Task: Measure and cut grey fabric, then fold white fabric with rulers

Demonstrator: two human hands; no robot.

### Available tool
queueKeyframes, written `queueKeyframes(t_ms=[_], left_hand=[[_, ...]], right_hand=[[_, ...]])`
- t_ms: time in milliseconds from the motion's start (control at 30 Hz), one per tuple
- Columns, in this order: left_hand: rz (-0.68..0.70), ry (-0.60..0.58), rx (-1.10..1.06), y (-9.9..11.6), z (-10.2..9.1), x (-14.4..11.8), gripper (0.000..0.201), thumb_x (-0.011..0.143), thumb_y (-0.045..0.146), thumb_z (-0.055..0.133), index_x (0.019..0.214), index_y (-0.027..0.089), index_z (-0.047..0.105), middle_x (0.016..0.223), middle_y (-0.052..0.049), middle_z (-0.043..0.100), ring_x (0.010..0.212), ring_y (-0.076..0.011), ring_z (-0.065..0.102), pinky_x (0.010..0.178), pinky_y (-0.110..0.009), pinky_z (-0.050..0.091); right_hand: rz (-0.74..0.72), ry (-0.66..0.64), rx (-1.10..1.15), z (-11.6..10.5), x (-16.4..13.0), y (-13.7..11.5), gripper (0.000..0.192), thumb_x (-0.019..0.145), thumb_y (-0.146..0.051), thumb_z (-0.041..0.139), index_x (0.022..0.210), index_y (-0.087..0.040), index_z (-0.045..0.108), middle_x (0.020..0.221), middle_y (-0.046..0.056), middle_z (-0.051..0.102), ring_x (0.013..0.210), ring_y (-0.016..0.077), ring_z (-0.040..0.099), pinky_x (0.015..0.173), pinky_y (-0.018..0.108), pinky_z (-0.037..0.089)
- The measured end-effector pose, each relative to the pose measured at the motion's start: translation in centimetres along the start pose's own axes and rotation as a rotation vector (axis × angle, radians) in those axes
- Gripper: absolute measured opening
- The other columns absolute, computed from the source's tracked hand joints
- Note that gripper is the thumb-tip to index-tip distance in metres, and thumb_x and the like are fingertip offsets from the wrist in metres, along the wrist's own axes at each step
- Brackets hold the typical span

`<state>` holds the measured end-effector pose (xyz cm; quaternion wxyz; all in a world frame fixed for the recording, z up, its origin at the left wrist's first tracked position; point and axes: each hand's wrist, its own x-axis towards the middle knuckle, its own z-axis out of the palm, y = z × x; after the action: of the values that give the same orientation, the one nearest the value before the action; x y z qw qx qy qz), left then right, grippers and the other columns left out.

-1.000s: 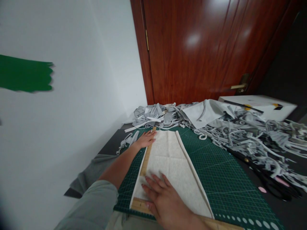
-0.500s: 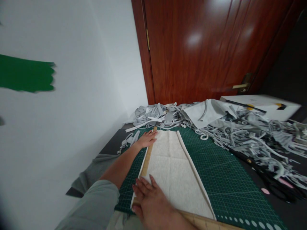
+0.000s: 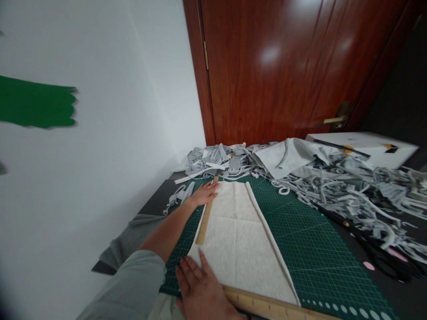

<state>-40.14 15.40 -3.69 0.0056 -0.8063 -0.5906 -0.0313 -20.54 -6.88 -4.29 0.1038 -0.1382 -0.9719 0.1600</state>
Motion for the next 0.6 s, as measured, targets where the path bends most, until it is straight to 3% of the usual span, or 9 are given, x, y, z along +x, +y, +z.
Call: queueKeyframes(t_ms=[200,333,400,533,600], left_hand=[[0.001,0.005,0.002,0.1,0.0,0.0,0.054,0.096,0.042,0.035,0.147,0.034,0.021,0.154,0.003,0.023,0.140,-0.0271,0.022,0.111,-0.052,0.021],[0.001,0.002,0.001,0.0,0.1,0.1,0.054,0.095,0.042,0.036,0.147,0.034,0.022,0.154,0.003,0.023,0.140,-0.0273,0.021,0.111,-0.052,0.021],[0.001,0.003,-0.001,-0.1,0.2,0.1,0.054,0.095,0.043,0.035,0.147,0.034,0.022,0.154,0.004,0.023,0.140,-0.0269,0.021,0.111,-0.052,0.020],[0.002,0.007,-0.010,-0.1,0.3,0.2,0.054,0.095,0.042,0.035,0.147,0.034,0.022,0.154,0.004,0.023,0.140,-0.0269,0.022,0.110,-0.053,0.021],[0.000,0.013,-0.017,0.0,0.2,0.2,0.054,0.095,0.041,0.036,0.147,0.033,0.023,0.154,0.004,0.023,0.140,-0.0269,0.022,0.111,-0.053,0.020]], right_hand=[[-0.081,0.116,-0.103,1.4,-0.2,0.0,0.053,0.098,-0.040,0.032,0.141,-0.009,0.037,0.144,0.014,0.042,0.135,0.0240,0.036,0.116,0.045,0.016],[-0.118,0.110,-0.036,0.5,-0.3,-0.3,0.053,0.098,-0.043,0.030,0.144,-0.017,0.033,0.147,0.009,0.039,0.137,0.0223,0.032,0.116,0.046,0.016],[-0.040,0.109,0.000,-0.8,-0.1,0.1,0.054,0.099,-0.043,0.027,0.145,-0.017,0.031,0.150,0.010,0.033,0.139,0.0218,0.026,0.116,0.047,0.016],[0.249,0.133,0.008,-3.4,0.6,2.5,0.054,0.099,-0.037,0.027,0.145,-0.010,0.030,0.152,0.013,0.026,0.141,0.0235,0.022,0.116,0.049,0.015],[0.303,0.126,0.010,-3.9,0.9,3.9,0.055,0.098,-0.037,0.029,0.145,-0.008,0.028,0.153,0.013,0.024,0.141,0.0244,0.020,0.116,0.049,0.014]])
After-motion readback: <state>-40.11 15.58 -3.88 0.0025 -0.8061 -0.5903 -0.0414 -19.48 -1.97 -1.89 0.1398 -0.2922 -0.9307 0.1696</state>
